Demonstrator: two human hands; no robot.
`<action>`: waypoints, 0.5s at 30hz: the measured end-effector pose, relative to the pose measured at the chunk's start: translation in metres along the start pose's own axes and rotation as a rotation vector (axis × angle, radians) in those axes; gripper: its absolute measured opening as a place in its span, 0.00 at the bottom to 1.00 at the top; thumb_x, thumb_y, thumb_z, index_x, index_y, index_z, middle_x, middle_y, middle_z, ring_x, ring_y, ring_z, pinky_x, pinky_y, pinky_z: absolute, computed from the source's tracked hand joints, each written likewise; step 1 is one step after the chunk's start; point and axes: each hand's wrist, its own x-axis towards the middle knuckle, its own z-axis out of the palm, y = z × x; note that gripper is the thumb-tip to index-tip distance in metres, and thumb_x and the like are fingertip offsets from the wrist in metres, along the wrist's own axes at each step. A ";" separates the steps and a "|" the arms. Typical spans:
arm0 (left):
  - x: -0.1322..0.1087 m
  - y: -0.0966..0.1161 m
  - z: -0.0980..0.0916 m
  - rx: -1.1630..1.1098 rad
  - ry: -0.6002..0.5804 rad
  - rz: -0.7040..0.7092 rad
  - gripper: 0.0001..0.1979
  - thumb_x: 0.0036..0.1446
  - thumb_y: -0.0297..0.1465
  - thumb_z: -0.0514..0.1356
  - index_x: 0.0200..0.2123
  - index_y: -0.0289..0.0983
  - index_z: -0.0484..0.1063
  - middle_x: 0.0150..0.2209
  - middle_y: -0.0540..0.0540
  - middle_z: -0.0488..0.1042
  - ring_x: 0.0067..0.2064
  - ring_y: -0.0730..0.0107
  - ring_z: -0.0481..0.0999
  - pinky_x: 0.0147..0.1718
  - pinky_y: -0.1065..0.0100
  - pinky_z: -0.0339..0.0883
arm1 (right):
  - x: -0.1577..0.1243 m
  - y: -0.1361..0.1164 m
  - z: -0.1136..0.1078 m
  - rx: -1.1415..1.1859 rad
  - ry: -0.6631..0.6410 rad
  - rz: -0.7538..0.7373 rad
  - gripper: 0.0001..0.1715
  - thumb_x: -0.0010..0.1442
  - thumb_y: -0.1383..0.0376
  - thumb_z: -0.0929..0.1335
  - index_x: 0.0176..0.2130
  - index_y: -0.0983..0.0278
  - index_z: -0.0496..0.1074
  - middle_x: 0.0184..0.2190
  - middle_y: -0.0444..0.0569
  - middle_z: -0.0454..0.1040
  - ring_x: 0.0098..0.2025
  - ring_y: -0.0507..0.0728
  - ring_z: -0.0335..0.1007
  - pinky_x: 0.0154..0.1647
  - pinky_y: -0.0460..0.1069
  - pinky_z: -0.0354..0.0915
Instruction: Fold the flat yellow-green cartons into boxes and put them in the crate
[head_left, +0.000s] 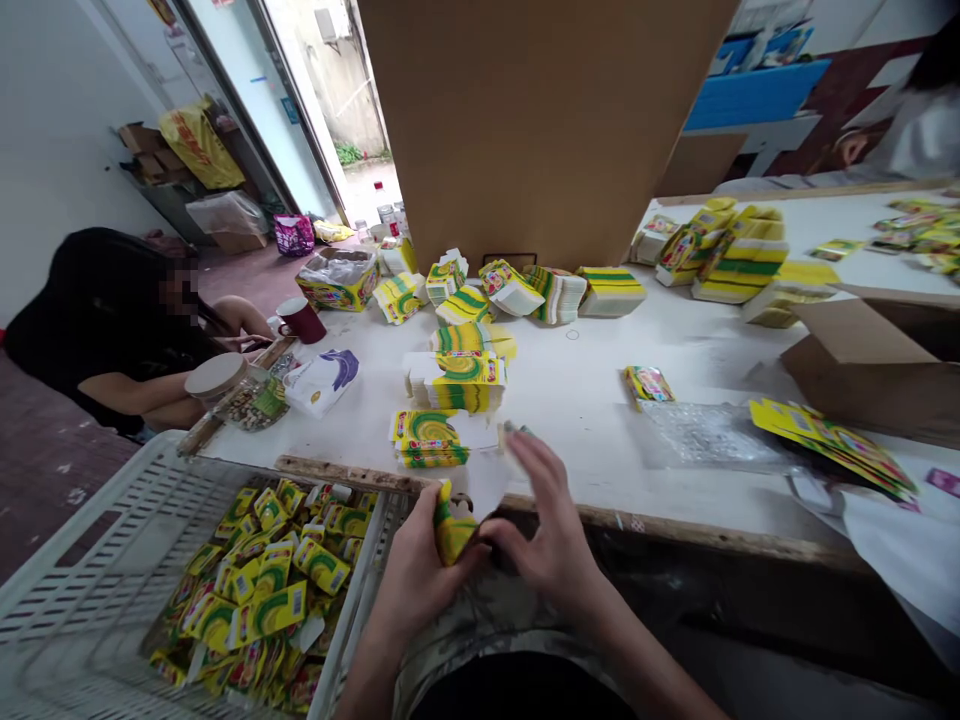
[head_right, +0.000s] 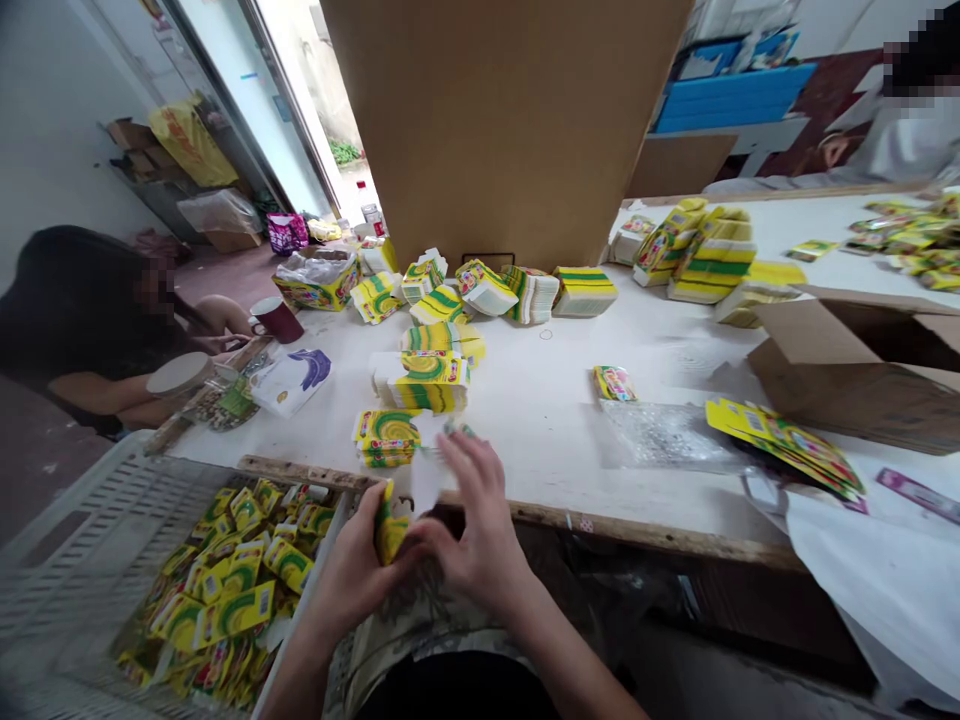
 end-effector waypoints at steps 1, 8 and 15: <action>-0.001 -0.002 0.007 0.040 0.081 -0.012 0.35 0.48 0.40 0.65 0.56 0.37 0.56 0.48 0.39 0.72 0.49 0.52 0.72 0.47 0.54 0.67 | -0.001 0.001 0.003 0.108 0.029 0.129 0.41 0.59 0.58 0.68 0.65 0.60 0.49 0.64 0.57 0.54 0.65 0.64 0.47 0.65 0.63 0.46; -0.008 -0.010 0.031 -0.006 0.206 0.202 0.35 0.44 0.34 0.68 0.55 0.39 0.58 0.49 0.37 0.72 0.47 0.53 0.74 0.43 0.58 0.68 | -0.006 0.008 0.021 0.911 -0.423 0.709 0.31 0.56 0.52 0.69 0.56 0.60 0.65 0.49 0.50 0.73 0.51 0.61 0.69 0.56 0.57 0.62; -0.006 -0.006 0.027 0.037 0.162 0.081 0.25 0.47 0.31 0.64 0.48 0.40 0.60 0.39 0.44 0.74 0.38 0.56 0.76 0.36 0.61 0.68 | -0.016 0.013 0.023 0.661 -0.377 0.510 0.32 0.62 0.52 0.64 0.61 0.62 0.61 0.56 0.53 0.69 0.56 0.61 0.66 0.59 0.58 0.60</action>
